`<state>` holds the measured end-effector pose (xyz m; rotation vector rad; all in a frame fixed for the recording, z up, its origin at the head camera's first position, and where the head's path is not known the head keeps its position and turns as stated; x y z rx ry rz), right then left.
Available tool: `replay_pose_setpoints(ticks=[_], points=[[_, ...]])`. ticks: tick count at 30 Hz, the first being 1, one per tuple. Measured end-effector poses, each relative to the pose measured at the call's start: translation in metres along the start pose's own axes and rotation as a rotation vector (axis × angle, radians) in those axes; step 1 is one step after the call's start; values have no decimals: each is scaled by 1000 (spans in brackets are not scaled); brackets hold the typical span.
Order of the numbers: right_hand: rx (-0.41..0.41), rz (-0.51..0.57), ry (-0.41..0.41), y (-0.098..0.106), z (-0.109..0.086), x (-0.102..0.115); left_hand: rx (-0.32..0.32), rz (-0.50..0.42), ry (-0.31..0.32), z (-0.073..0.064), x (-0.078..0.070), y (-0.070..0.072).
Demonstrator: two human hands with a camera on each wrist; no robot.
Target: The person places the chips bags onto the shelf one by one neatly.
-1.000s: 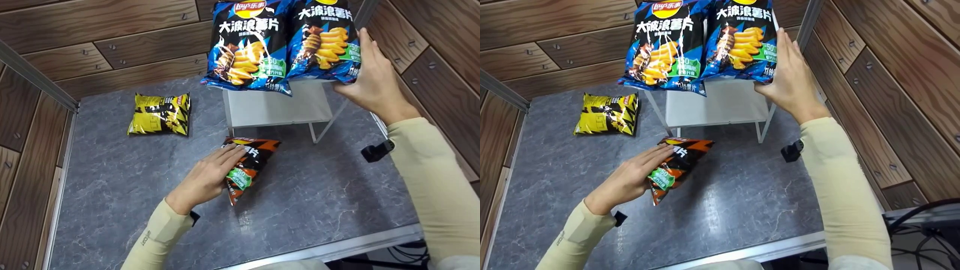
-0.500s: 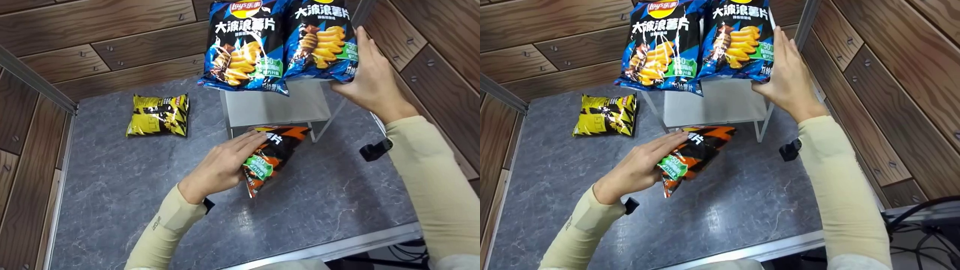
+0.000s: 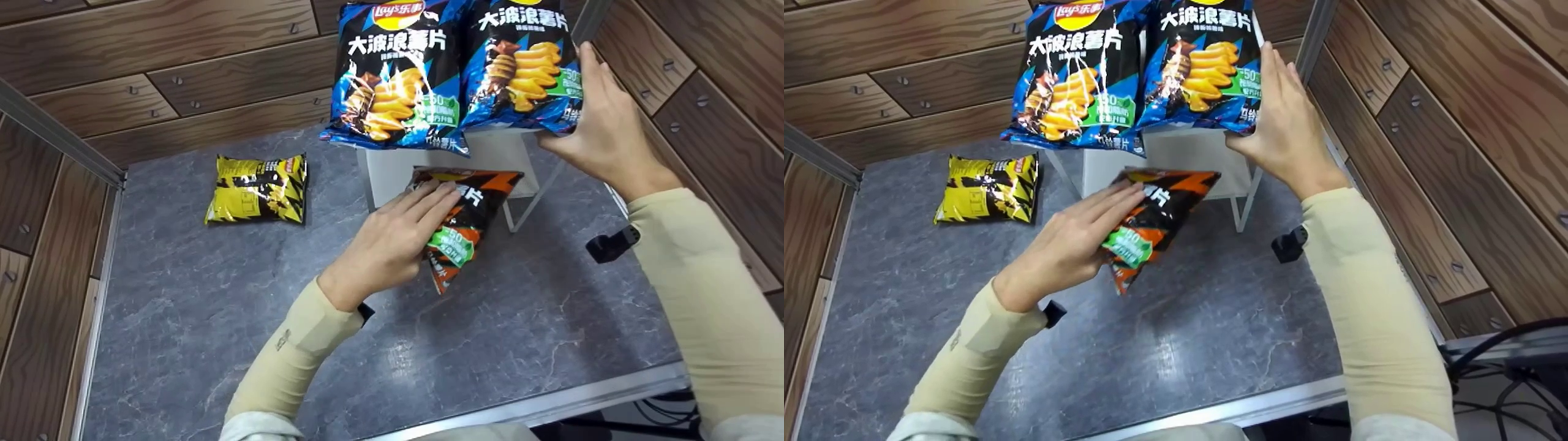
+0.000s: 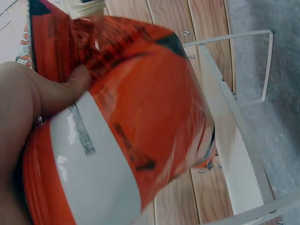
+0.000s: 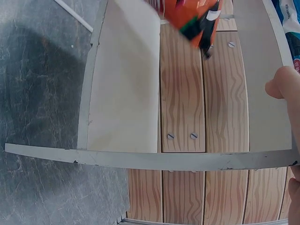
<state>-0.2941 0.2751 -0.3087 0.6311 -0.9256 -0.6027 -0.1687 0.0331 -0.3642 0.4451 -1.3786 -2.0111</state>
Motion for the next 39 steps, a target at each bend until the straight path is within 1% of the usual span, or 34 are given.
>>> replay_pose_setpoints(ticks=[3,7,12,15,20,23,26,31,34,36,39], points=[[0,-8,1,1,-1,-1,-12,87,16,11,1,-9],[6,-9,-2,0,-1,-1,-26,142,25,23,2,-25],[7,-11,0,-2,-1,1,-38,164,24,33,1,-43],[1,-9,4,-2,0,2,-61,157,32,39,0,-48],[-11,-4,19,-2,0,4,-99,127,51,54,-1,-54],[-11,-2,27,-2,0,4,-106,158,97,64,-1,-59],[-14,0,29,-2,0,4,-144,248,154,73,-1,-64],[-18,-6,21,0,-1,3,-307,432,218,85,-9,-69],[-16,-5,18,1,-1,2,-368,505,257,92,-12,-74],[-16,-6,19,1,-1,1,-386,527,286,97,-13,-78],[-14,-8,10,1,-1,0,-351,530,317,103,-12,-87]])
Point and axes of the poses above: each hand's wrist, its own z-axis towards the middle knuckle, its own y-axis out of the back of the hand, x = y × z, the point moved 8 cm from there along z, towards the middle knuckle, and after that the axes turned 13 degrees about z, right-handed, at the moved point
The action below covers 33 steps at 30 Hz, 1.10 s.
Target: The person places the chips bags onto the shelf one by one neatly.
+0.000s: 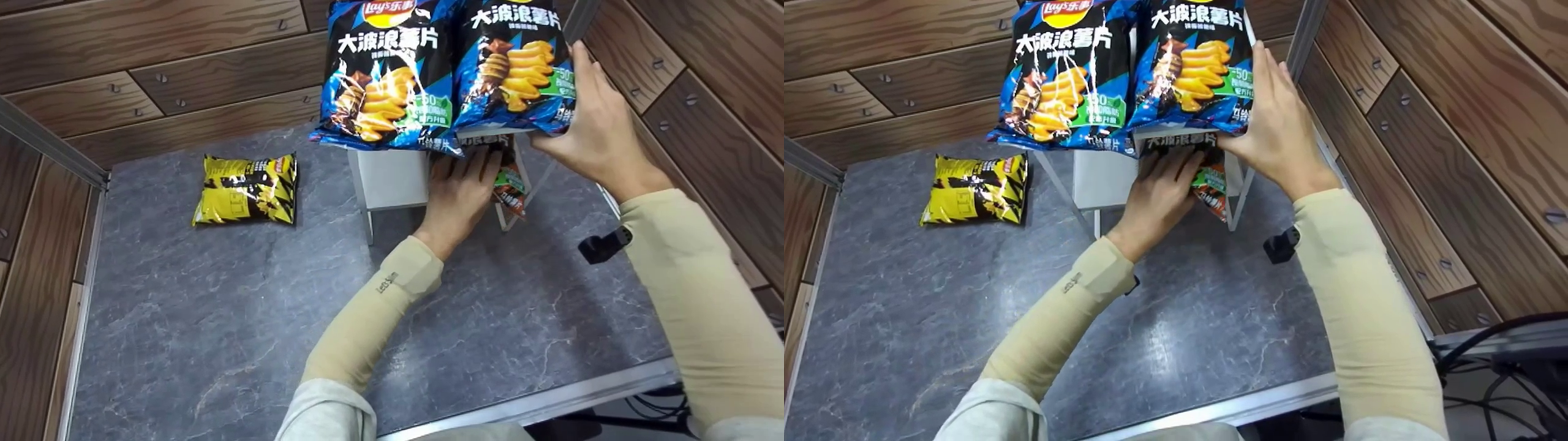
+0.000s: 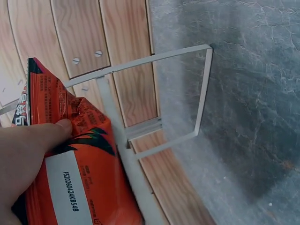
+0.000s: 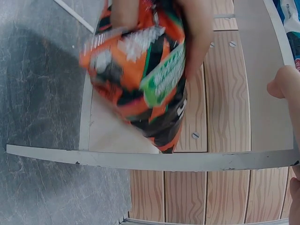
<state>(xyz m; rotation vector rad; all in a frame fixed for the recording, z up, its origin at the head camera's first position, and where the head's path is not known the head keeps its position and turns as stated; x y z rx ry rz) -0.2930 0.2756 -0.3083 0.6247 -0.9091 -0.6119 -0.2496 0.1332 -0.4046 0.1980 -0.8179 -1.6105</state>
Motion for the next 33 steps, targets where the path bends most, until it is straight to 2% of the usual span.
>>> replay_pose_setpoints(ticks=[3,9,12,13,16,19,21,24,26,29,33], points=[[4,-3,-12,0,0,0,101,1,-17,1,-5,-10],[7,4,-16,0,-1,0,409,31,-111,-2,-16,-38],[6,6,-12,0,-1,1,500,49,-148,-5,-21,-49],[6,5,-11,0,-1,1,507,55,-152,-5,-22,-51],[8,5,-6,0,-1,1,477,58,-139,-4,-25,-53],[4,10,-8,0,-1,1,458,11,-124,-3,-25,-54],[3,12,-12,0,-1,1,497,-73,-117,-2,-25,-56],[4,12,-17,-1,-1,0,584,-251,-94,-3,-21,-59],[6,8,-14,-1,0,1,607,-351,-73,-2,-17,-59],[6,9,-6,-1,0,1,586,-426,-58,0,-12,-55],[0,12,8,0,0,1,522,-433,-63,3,-7,-46]])
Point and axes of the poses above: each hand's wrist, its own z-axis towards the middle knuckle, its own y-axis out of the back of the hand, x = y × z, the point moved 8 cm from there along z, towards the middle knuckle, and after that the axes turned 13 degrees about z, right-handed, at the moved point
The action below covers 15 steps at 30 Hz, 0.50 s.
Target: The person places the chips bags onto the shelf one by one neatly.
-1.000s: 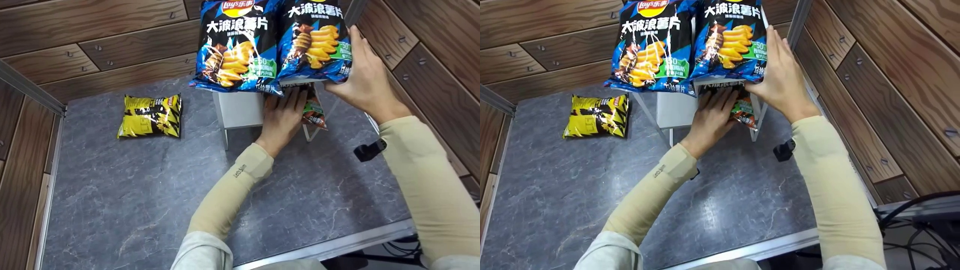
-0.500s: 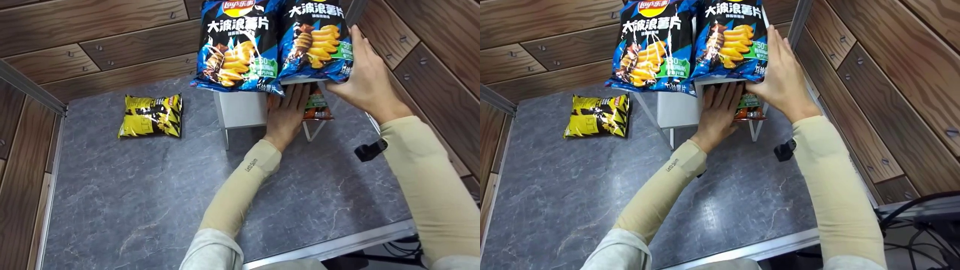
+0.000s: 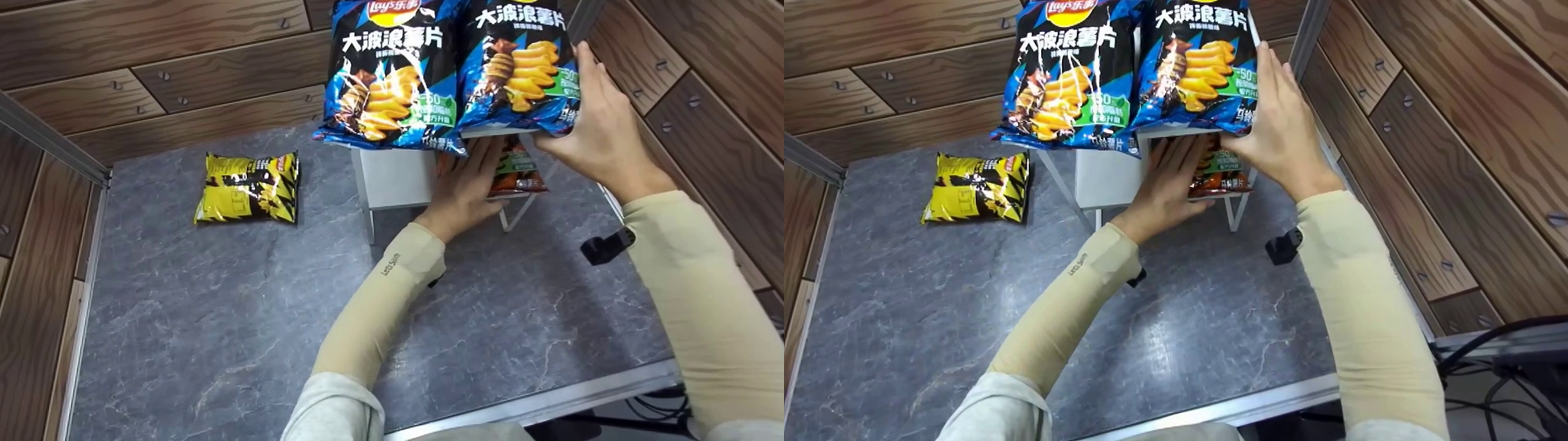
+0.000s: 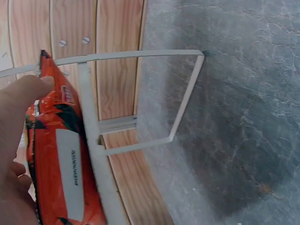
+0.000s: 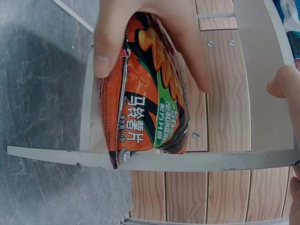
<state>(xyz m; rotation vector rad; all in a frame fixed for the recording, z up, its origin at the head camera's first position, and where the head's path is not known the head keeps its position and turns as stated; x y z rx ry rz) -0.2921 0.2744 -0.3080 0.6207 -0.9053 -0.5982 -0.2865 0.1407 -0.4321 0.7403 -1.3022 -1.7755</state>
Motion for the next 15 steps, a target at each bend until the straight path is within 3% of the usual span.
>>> replay_pose_setpoints(ticks=[11,15], points=[[-11,0,29,0,0,2,-119,-66,-89,-21,6,20],[-10,5,10,0,0,1,-111,-70,-92,-33,13,20]])
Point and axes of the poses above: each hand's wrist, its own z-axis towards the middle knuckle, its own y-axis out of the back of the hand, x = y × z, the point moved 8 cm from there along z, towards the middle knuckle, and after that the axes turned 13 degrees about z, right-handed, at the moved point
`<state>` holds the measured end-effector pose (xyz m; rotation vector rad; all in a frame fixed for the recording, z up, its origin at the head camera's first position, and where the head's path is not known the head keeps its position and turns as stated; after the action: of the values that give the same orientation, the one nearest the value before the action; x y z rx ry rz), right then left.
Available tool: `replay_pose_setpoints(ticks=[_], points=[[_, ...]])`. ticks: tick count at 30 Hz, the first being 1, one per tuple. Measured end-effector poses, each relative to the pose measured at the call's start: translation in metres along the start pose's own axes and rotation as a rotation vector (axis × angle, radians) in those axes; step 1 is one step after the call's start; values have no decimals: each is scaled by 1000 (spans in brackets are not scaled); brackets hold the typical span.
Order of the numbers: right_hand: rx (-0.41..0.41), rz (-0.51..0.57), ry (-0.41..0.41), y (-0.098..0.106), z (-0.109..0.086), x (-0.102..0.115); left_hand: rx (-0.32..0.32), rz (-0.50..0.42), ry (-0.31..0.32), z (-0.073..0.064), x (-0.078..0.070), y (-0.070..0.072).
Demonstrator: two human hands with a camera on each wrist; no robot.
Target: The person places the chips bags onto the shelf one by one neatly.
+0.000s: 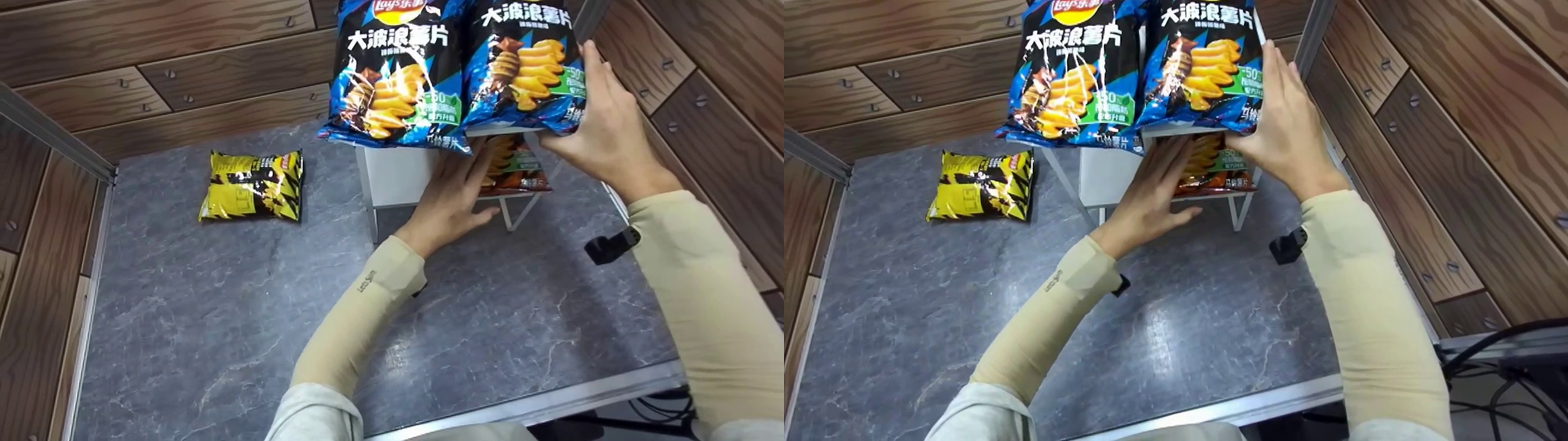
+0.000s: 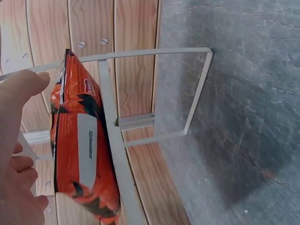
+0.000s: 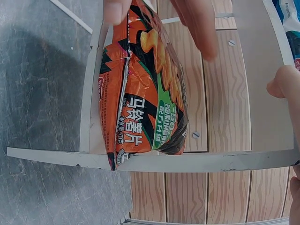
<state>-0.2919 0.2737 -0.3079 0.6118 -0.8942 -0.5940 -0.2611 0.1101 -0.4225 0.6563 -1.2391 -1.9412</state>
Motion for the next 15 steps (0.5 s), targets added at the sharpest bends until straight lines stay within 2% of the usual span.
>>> replay_pose_setpoints(ticks=[8,11,15], points=[[23,-2,-30,-1,0,0,34,26,26,-28,15,3],[25,-4,-31,-1,0,-1,30,15,29,-38,19,4],[16,-1,-21,0,0,-1,-6,-13,21,-50,24,7]])
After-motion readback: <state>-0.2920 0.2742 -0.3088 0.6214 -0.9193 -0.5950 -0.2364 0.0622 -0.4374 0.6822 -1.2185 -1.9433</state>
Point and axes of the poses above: each hand's wrist, its own z-axis towards the middle knuckle, its own y-axis out of the back of the hand, x = y × z, the point moved 8 cm from there along z, towards the middle knuckle, and after that the axes turned 13 degrees about z, right-handed, at the moved point
